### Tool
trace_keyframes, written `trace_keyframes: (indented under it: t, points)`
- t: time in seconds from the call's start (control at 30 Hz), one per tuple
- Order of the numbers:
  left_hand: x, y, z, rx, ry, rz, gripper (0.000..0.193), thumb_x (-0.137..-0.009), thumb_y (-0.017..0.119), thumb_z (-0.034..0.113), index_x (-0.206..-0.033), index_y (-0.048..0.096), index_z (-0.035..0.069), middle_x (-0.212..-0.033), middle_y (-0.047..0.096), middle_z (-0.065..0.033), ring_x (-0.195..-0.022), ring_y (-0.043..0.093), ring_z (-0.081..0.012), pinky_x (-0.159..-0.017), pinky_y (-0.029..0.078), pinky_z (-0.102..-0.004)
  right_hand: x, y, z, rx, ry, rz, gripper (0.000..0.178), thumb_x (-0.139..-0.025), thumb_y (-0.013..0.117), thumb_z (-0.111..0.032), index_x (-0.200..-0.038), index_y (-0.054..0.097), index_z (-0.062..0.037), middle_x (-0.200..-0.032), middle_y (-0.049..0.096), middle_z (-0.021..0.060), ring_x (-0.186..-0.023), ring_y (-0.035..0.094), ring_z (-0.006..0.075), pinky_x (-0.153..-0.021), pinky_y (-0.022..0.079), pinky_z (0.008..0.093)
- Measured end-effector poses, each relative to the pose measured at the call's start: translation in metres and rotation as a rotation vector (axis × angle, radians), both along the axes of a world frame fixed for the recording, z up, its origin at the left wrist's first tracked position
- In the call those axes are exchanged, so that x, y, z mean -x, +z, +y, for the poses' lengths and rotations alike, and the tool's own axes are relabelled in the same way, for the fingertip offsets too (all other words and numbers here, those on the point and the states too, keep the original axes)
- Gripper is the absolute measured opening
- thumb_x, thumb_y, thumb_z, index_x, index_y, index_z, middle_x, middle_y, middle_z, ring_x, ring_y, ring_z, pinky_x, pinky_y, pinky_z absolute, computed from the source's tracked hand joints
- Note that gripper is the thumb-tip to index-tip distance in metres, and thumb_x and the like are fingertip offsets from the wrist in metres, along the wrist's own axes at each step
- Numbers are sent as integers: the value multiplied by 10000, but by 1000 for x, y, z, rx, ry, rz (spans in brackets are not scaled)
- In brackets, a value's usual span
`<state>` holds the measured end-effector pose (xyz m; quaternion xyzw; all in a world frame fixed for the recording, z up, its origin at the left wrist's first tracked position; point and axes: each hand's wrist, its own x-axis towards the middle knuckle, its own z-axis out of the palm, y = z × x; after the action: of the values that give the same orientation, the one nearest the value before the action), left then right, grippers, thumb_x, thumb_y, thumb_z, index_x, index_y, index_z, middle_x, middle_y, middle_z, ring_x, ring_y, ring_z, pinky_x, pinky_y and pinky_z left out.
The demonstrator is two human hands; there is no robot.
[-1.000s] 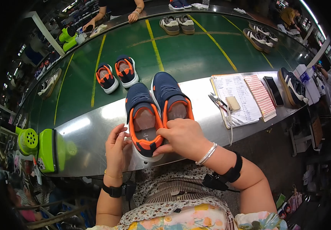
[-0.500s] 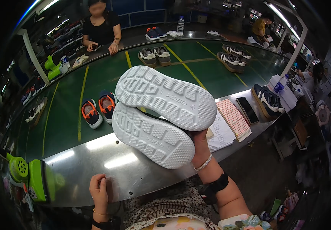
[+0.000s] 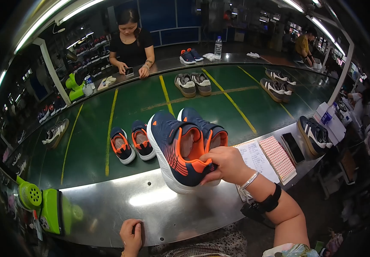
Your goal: The recorder is inspecting and checking the quality of various athletic shoes on a production line.
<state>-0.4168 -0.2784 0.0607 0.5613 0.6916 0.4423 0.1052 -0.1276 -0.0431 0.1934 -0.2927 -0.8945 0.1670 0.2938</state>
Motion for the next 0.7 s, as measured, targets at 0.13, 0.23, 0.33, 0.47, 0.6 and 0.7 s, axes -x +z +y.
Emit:
trace_keyframes:
  t: [0.13, 0.23, 0.33, 0.47, 0.6, 0.7]
  points:
    - [4, -3, -1, 1, 7, -11, 89, -758, 605, 85, -834, 634, 48, -835, 616, -111, -791, 583, -284, -727, 440, -372, -11, 11, 88, -457, -360, -239, 423, -587, 778, -341, -894, 626, -93, -783, 579, 56, -773, 578, 246, -673, 468, 357]
    - [9, -4, -1, -7, 4, 0, 97, -752, 617, 99, -834, 637, 51, -834, 623, -108, -784, 585, -283, -729, 437, -370, -3, -5, 120, -524, -552, -237, 370, -641, 759, -266, -938, 621, -96, -885, 577, 58, -864, 558, 250, -738, 461, 360]
    - [11, -6, -1, -30, 7, -31, 106, -741, 640, 118, -828, 641, 57, -832, 635, -95, -772, 590, -267, -720, 431, -358, 28, -28, 116, -424, -404, -298, 373, -683, 735, -192, -1019, 601, -99, -974, 565, 73, -952, 535, 261, -804, 449, 362]
    - [14, -5, -3, -20, -11, -32, 116, -734, 671, 143, -817, 643, 68, -833, 647, -62, -763, 596, -225, -698, 418, -331, 106, -64, 86, -262, -3, -273, 493, -693, 729, -186, -1146, 543, -132, -1050, 548, 88, -1016, 515, 262, -875, 423, 381]
    - [18, -4, -2, -11, -14, -16, 96, -732, 673, 127, -806, 647, 71, -829, 652, -56, -763, 600, -214, -676, 413, -329, 179, -87, 79, -400, 223, -170, 552, -713, 703, -168, -1224, 495, -178, -1012, 563, 89, -981, 534, 266, -865, 419, 396]
    - [21, -3, -1, -34, -16, -63, 80, -730, 675, 122, -788, 649, 72, -823, 654, -53, -756, 602, -210, -672, 417, -321, 227, -96, 91, -335, 149, -519, 552, -735, 667, -134, -1251, 482, -202, -947, 581, 91, -925, 558, 286, -847, 417, 371]
